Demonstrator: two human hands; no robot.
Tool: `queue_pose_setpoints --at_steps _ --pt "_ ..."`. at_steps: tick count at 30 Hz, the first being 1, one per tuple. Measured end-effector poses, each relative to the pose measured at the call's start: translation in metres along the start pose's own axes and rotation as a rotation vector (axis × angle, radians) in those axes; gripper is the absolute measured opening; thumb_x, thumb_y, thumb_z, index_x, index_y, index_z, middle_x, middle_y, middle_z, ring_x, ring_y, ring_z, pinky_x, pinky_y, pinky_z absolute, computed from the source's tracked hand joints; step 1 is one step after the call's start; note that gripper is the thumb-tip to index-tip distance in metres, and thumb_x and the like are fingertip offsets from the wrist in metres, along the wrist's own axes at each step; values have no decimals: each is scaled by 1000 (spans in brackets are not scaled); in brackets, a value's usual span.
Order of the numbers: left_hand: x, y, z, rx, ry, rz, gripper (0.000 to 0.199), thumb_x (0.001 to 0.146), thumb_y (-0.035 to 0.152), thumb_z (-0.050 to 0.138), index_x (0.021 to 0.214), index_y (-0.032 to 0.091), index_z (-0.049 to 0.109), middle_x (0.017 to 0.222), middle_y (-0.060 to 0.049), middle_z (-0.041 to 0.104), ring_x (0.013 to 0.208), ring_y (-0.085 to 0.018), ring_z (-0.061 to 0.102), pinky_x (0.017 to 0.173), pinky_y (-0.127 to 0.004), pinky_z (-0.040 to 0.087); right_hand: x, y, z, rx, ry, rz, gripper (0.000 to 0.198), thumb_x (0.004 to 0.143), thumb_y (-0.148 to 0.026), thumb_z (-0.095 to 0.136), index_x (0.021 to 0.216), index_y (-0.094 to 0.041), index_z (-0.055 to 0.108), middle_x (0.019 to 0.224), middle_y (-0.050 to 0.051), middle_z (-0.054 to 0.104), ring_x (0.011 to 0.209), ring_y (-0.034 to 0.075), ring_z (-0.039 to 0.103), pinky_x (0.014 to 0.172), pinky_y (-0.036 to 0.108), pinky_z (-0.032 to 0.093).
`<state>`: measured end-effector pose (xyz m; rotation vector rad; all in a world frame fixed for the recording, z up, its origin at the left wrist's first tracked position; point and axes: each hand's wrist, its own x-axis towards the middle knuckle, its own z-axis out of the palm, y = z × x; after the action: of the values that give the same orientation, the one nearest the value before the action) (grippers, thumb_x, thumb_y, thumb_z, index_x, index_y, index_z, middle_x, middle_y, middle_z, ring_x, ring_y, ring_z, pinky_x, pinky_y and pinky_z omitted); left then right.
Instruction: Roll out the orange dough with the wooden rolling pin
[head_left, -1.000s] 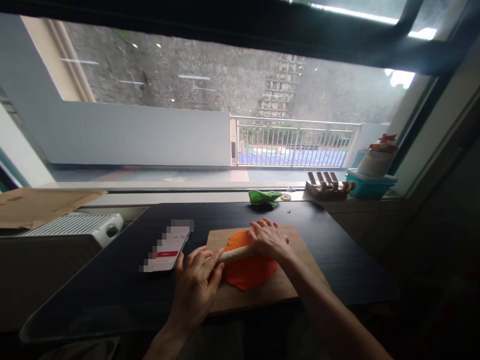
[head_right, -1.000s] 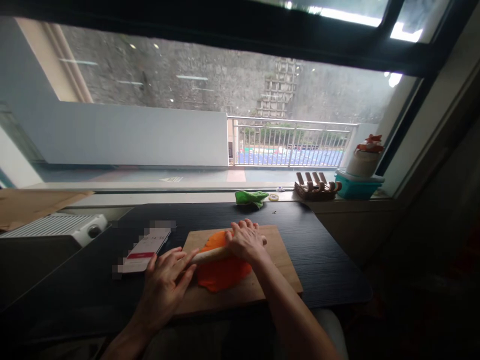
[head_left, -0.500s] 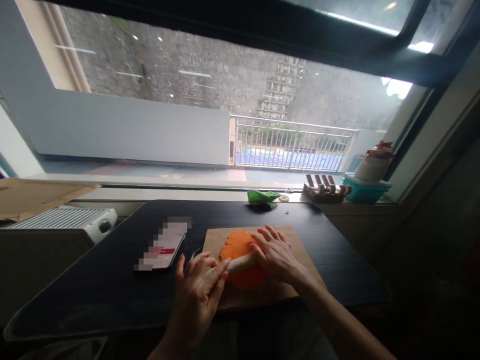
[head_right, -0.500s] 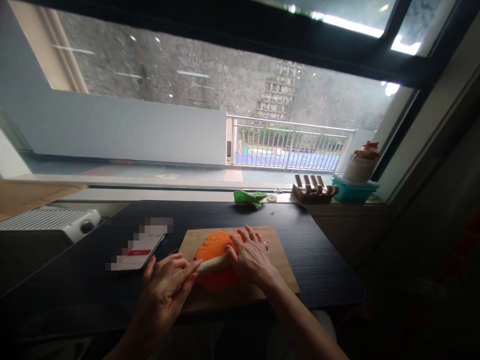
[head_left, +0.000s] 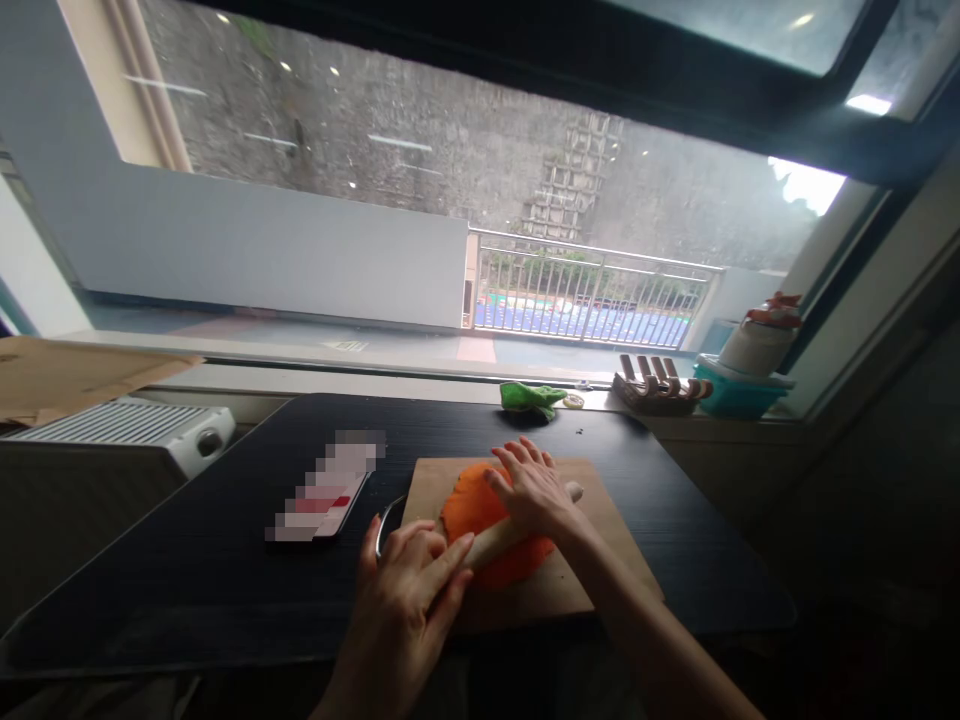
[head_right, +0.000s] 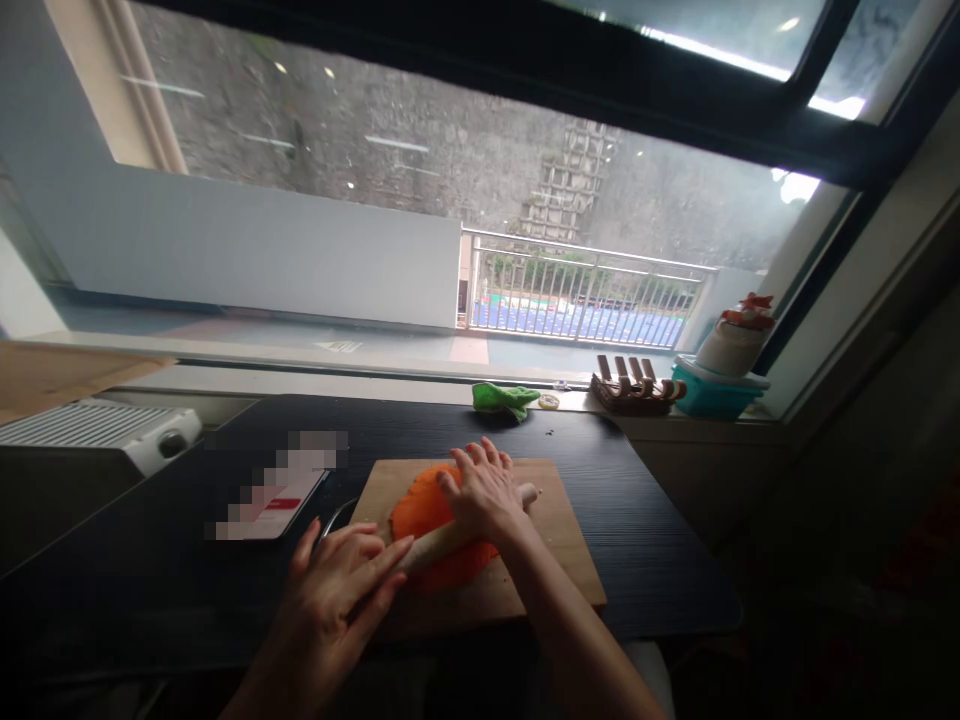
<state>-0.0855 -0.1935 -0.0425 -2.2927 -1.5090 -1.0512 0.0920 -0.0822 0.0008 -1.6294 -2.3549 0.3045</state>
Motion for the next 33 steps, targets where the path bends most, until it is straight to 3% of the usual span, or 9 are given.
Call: queue_pose_setpoints --at_steps 4,10,13,20,23,30,33 --pt "-4 9 -3 -12 0 9 37 87 26 53 122 37 56 97 1 65 105 -22 56 109 -55 15 -20 2 -6 -17 -2 13 51 94 -51 27 134 -25 44 144 6 39 139 23 17 109 44 17" --pt "2 -4 4 23 17 -54 30 88 31 53 117 33 60 90 1 67 102 -23 57 106 -57 20 27 -9 2 -54 -56 27 53 94 -50 28 136 -22 41 142 8 40 137 25 21 107 44 21" --pt "2 -7 5 28 21 -49 30 88 31 54 117 32 59 89 1 67 99 -23 57 105 -58 19 35 -11 4 -30 -57 32 53 93 -51 28 135 -22 42 142 8 40 137 25 21 107 45 21" --pt "-6 14 -4 8 0 34 41 84 17 55 123 33 55 94 3 63 100 -18 56 110 -55 11 -28 2 -8 17 -12 54 52 93 -53 26 136 -27 42 145 3 37 139 22 17 111 40 12" --pt "-8 18 -6 4 -5 40 41 83 17 57 122 32 55 95 2 63 103 -19 55 110 -55 9 -38 3 -11 0 -25 71 51 94 -50 26 136 -27 43 146 2 36 139 21 17 111 39 11" --pt "-5 3 -1 36 37 4 34 86 26 58 119 30 57 91 3 65 99 -19 56 110 -56 11 17 -11 2 -51 -121 99 58 92 -52 27 140 -20 37 147 6 35 139 25 16 110 45 15" --pt "-4 4 -3 17 14 -16 34 86 25 56 120 31 57 90 3 63 99 -19 56 109 -57 13 19 -12 3 -54 -108 99 58 91 -53 28 139 -21 38 146 6 35 139 25 17 110 45 15"
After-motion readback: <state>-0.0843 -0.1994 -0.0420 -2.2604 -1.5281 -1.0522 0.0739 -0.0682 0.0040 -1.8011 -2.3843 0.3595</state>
